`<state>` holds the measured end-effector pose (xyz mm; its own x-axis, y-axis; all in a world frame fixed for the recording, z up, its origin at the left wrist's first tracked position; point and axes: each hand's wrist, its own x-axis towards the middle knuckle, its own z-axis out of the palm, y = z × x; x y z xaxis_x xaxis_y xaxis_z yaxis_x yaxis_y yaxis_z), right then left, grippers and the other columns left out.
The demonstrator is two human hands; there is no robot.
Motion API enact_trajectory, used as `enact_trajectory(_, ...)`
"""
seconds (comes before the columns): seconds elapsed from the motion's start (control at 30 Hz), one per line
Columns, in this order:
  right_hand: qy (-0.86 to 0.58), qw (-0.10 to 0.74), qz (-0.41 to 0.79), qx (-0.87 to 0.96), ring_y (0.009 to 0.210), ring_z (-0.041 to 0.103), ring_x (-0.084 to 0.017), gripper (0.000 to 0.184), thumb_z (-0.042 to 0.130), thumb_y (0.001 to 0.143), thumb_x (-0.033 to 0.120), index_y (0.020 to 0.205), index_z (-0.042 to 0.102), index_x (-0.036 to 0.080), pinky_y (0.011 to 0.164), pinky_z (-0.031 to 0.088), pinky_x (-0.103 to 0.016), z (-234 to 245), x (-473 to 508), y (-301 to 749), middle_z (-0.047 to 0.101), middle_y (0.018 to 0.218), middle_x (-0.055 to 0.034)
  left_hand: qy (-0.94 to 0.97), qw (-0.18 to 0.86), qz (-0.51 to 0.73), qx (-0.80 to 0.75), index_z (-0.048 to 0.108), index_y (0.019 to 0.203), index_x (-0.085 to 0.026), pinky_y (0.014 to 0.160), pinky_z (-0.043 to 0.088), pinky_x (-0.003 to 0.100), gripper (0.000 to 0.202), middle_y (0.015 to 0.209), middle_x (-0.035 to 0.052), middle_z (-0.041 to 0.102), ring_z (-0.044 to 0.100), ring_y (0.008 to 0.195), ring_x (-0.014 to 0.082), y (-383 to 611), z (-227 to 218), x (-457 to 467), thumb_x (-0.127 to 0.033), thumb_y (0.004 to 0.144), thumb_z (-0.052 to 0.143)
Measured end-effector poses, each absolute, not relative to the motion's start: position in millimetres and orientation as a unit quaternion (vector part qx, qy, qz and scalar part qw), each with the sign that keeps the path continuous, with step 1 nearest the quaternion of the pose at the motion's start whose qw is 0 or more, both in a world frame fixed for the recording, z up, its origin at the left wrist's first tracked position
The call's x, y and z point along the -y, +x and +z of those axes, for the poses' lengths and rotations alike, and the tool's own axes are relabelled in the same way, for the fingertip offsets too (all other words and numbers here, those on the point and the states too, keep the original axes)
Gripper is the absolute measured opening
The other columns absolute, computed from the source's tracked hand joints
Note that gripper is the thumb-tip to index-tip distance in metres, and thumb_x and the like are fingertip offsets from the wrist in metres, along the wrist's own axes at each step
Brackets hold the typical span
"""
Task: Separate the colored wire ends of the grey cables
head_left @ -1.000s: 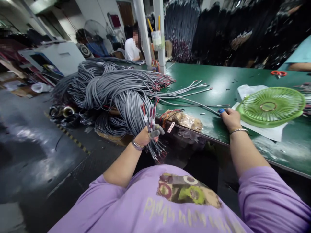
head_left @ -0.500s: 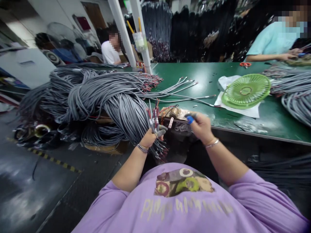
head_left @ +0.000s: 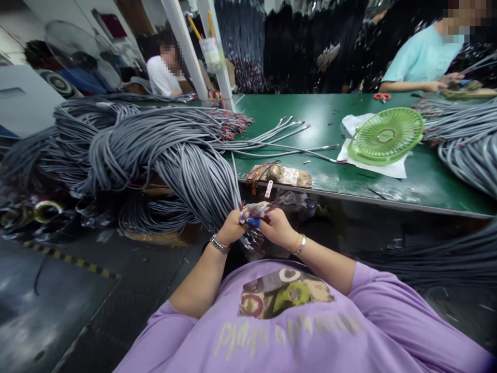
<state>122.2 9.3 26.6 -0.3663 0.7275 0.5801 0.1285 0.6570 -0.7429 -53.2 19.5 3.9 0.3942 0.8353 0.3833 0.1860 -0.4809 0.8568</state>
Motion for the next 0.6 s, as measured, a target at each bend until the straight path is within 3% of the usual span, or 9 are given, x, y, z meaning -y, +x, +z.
enact_trajectory(0.13, -0.308, 0.507, 0.344, 0.728, 0.071, 0.064, -0.02, 0.021, 0.065, 0.087, 0.04, 0.082, 0.071, 0.021, 0.071, 0.054, -0.034, 20, -3, 130, 0.067, 0.074, -0.0038, 0.748, 0.323, 0.433, -0.387, 0.072, 0.113, -0.02, 0.103, 0.047, 0.045, 0.037, 0.113, 0.0105, 0.073, 0.066, 0.109, 0.0272, -64, -8, -11, -0.023, 0.076, 0.07)
enact_trajectory(0.23, -0.31, 0.524, 0.379, 0.697, 0.065, 0.062, -0.018, 0.023, 0.067, 0.085, 0.043, 0.082, 0.072, 0.021, 0.065, 0.054, -0.032, 15, -5, 135, 0.067, 0.071, -0.003, 0.741, 0.304, 0.447, -0.398, 0.072, 0.113, -0.021, 0.108, 0.042, 0.048, 0.041, 0.119, 0.0098, 0.071, 0.062, 0.118, 0.0287, -69, -13, -10, -0.021, 0.072, 0.073)
enact_trajectory(0.43, -0.315, 0.513, 0.389, 0.698, 0.072, 0.065, -0.019, 0.028, 0.063, 0.088, 0.046, 0.09, 0.072, 0.02, 0.068, 0.055, -0.032, 14, -15, 135, 0.07, 0.084, -0.006, 0.667, 0.43, 0.473, -0.383, 0.072, 0.107, -0.017, 0.096, 0.052, 0.039, 0.03, 0.105, 0.0109, 0.075, 0.068, 0.102, 0.0245, -59, 0, -9, -0.031, 0.081, 0.07)
enact_trajectory(0.6, -0.27, 0.498, 0.371, 0.736, 0.078, 0.068, -0.019, 0.026, 0.058, 0.091, 0.044, 0.093, 0.072, 0.022, 0.073, 0.056, -0.033, 26, -18, 139, 0.071, 0.085, -0.0057, 0.513, 0.452, 0.643, -0.344, 0.071, 0.101, -0.02, 0.091, 0.052, 0.039, 0.029, 0.081, 0.005, 0.074, 0.071, 0.088, 0.0205, -61, 3, -4, -0.039, 0.078, 0.075)
